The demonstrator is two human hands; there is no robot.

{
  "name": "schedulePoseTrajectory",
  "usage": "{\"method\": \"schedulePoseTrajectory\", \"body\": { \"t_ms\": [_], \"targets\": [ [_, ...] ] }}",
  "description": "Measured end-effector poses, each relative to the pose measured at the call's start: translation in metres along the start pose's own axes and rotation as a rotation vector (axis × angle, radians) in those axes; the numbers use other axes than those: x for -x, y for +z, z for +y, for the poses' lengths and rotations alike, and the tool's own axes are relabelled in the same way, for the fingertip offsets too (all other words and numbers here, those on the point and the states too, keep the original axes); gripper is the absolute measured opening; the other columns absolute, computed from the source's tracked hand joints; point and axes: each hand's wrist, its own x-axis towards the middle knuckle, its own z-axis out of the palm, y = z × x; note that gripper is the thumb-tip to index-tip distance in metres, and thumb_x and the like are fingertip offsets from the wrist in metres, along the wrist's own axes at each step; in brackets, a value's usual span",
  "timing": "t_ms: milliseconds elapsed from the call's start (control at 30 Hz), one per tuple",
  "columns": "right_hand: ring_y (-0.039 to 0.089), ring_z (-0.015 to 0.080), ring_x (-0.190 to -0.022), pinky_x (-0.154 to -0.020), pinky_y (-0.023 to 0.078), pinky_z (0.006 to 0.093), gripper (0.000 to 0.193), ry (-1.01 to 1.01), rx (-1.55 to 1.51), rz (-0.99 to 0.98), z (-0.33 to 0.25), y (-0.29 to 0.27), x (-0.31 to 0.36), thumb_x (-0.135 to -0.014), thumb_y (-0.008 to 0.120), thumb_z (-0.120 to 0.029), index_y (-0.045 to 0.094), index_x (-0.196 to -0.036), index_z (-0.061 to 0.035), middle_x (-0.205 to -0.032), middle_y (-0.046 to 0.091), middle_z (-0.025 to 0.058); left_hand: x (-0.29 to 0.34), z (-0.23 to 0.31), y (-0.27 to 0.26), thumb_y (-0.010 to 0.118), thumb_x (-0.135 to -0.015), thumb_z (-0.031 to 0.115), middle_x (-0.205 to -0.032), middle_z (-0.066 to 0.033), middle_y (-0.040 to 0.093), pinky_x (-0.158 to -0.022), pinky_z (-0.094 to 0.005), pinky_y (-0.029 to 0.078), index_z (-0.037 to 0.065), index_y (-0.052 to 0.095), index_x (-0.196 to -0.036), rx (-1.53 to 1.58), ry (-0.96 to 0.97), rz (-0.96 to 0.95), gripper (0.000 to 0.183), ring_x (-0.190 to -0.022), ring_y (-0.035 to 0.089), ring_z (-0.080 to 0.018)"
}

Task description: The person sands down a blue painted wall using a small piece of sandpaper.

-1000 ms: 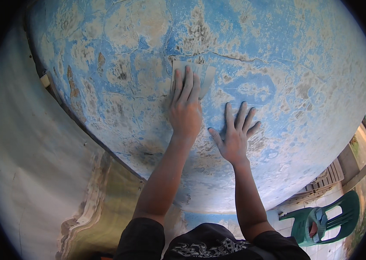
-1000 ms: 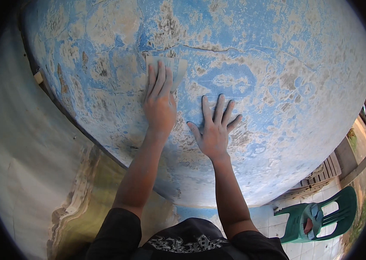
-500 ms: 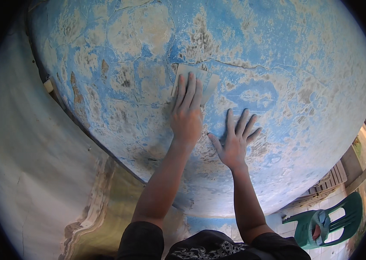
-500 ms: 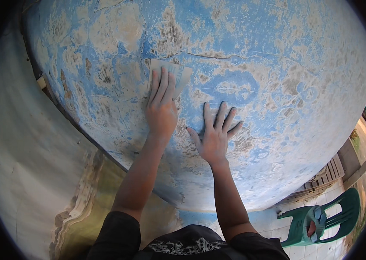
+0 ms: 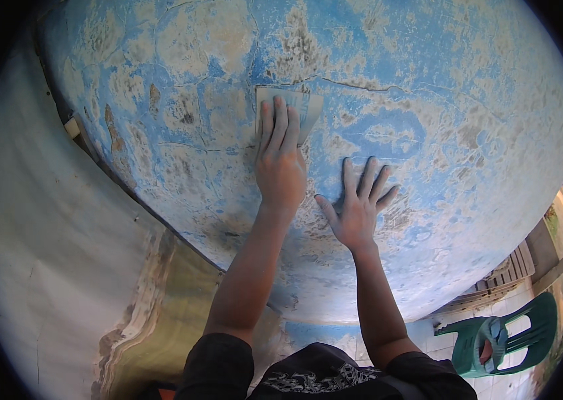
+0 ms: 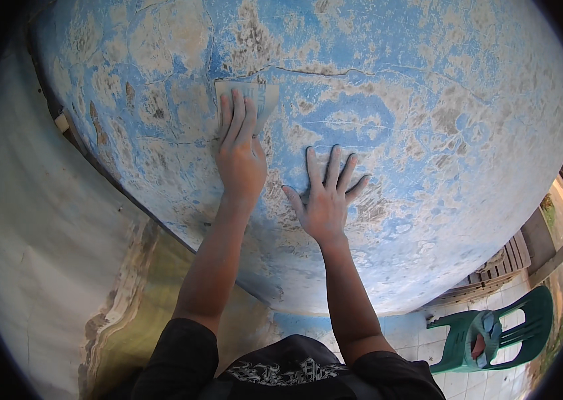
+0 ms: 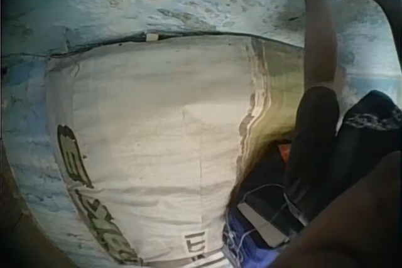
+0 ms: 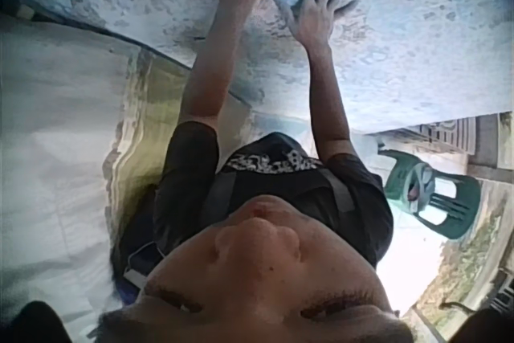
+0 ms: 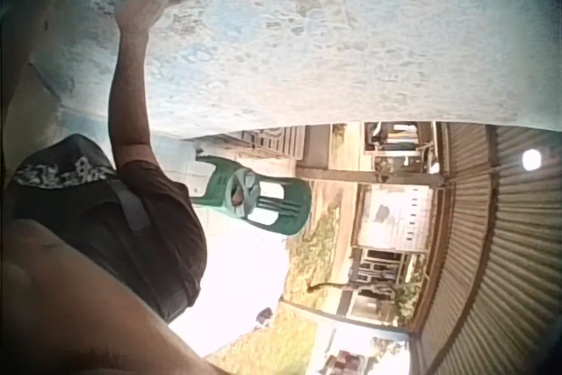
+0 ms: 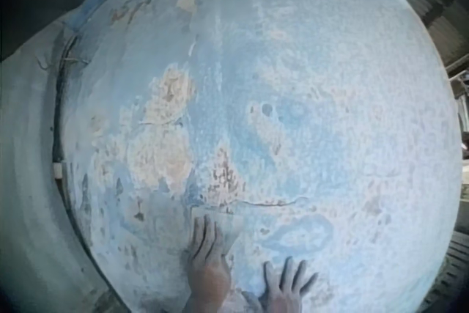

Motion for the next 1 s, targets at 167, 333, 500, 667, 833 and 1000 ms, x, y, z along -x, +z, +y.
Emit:
{"method": "schedulePoseTrajectory", "body": {
  "t_ms": [167, 333, 500, 667, 833, 1000],
  "targets": [
    [0.007, 0.0596, -0.159, -0.113, -0.001, 0.0857, 0.088, -0.011, 0.002, 0.024, 0.005, -0.003, 0.0, -0.096, 0.064, -0.066, 0.037, -0.168, -0.0227, -0.173, 0.022, 0.0295, 0.044, 0.017, 0.006, 0.062, -0.087, -0.012, -0.163, -0.021, 0.048, -0.122, -0.0517, 0.042, -0.004, 0.058, -0.148, 0.028, -0.114, -0.031, 0.062, -0.157, 0.035, -0.0405],
    [0.009, 0.0574, -0.16, -0.116, 0.001, 0.084, 0.086, -0.066, -0.054, -0.053, 0.006, -0.01, 0.001, -0.096, 0.068, -0.061, 0.037, -0.168, -0.0258, -0.175, 0.022, 0.0256, 0.062, 0.001, 0.005, 0.065, -0.09, -0.007, -0.162, -0.0145, 0.052, -0.123, -0.0461, 0.042, -0.001, 0.062, -0.145, -0.08, -0.047, -0.062, 0.055, -0.154, 0.042, -0.0366],
    [0.01, 0.057, -0.16, -0.117, 0.001, 0.0832, 0.086, -0.061, -0.054, -0.064, 0.01, -0.013, 0.005, -0.095, 0.071, -0.058, 0.037, -0.168, -0.0273, -0.175, 0.023, 0.0251, -0.031, -0.005, -0.026, 0.066, -0.089, -0.009, -0.162, -0.0161, 0.051, -0.118, -0.0444, 0.048, 0.002, 0.06, -0.148, -0.166, -0.078, -0.01, 0.06, -0.152, 0.045, -0.0367],
    [0.012, 0.0575, -0.159, -0.117, 0.001, 0.0829, 0.088, -0.043, -0.048, -0.069, 0.01, -0.016, 0.006, -0.093, 0.073, -0.058, 0.038, -0.168, -0.0265, -0.173, 0.025, 0.0258, 0.033, 0.011, -0.013, 0.066, -0.089, -0.008, -0.161, -0.016, 0.052, -0.118, -0.0447, 0.048, 0.0, 0.061, -0.146, -0.097, -0.124, -0.088, 0.058, -0.153, 0.044, -0.037],
    [0.013, 0.0585, -0.158, -0.116, 0.001, 0.0827, 0.093, -0.065, -0.042, -0.089, 0.003, -0.014, 0.004, -0.09, 0.075, -0.061, 0.038, -0.167, -0.0249, -0.172, 0.027, 0.0276, 0.066, 0.015, -0.001, 0.067, -0.087, -0.007, -0.16, -0.0162, 0.053, -0.12, -0.0465, 0.046, -0.001, 0.062, -0.144, -0.128, -0.169, -0.086, 0.058, -0.154, 0.043, -0.0361],
    [0.012, 0.0586, -0.159, -0.116, 0.0, 0.0832, 0.094, -0.044, -0.037, -0.063, 0.009, -0.013, 0.004, -0.09, 0.076, -0.061, 0.038, -0.167, -0.0248, -0.172, 0.026, 0.0275, -0.013, 0.004, -0.014, 0.063, -0.089, -0.01, -0.162, -0.0199, 0.05, -0.121, -0.0491, 0.043, -0.001, 0.059, -0.148, -0.119, -0.051, -0.042, 0.06, -0.153, 0.043, -0.0402]
  ]
}}
